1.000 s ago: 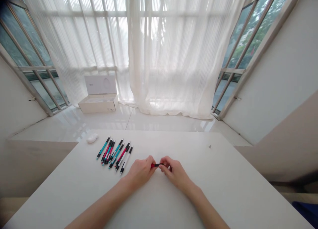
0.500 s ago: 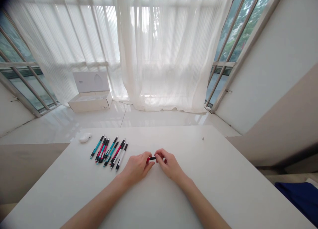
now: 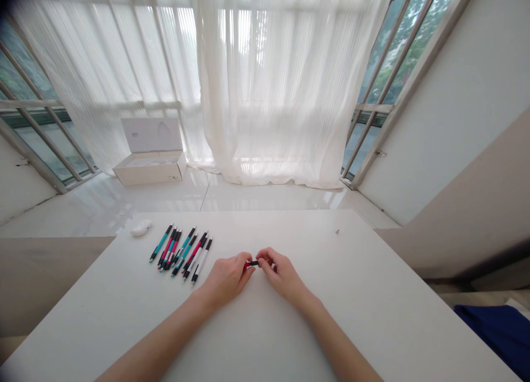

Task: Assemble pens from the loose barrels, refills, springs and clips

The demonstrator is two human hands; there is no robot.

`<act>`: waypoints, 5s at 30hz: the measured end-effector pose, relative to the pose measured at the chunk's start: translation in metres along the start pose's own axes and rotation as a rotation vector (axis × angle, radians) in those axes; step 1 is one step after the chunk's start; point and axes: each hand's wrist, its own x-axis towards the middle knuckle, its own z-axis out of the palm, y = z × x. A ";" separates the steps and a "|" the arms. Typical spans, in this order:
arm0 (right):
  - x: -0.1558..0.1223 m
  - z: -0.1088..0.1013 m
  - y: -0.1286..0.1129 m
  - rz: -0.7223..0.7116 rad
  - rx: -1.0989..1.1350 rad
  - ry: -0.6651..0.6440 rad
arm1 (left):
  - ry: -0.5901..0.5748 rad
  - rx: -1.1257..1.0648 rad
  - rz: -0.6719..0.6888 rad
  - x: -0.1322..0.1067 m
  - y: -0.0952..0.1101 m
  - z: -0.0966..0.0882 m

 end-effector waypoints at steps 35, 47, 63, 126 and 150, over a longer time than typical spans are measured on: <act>0.002 -0.097 0.067 0.303 -0.544 0.588 | -0.018 0.053 0.000 0.000 0.000 -0.002; -0.001 -0.104 0.084 0.440 -0.784 0.636 | -0.022 0.033 -0.001 0.000 0.001 -0.003; -0.003 -0.008 -0.002 -0.183 -0.255 -0.071 | -0.026 0.092 -0.005 0.001 0.000 0.000; 0.015 -0.029 0.039 0.165 -0.439 0.349 | 0.215 -0.297 0.100 0.003 -0.016 0.015; 0.010 -0.027 0.032 0.153 -0.559 0.218 | 0.598 -0.573 -0.322 0.036 -0.011 -0.028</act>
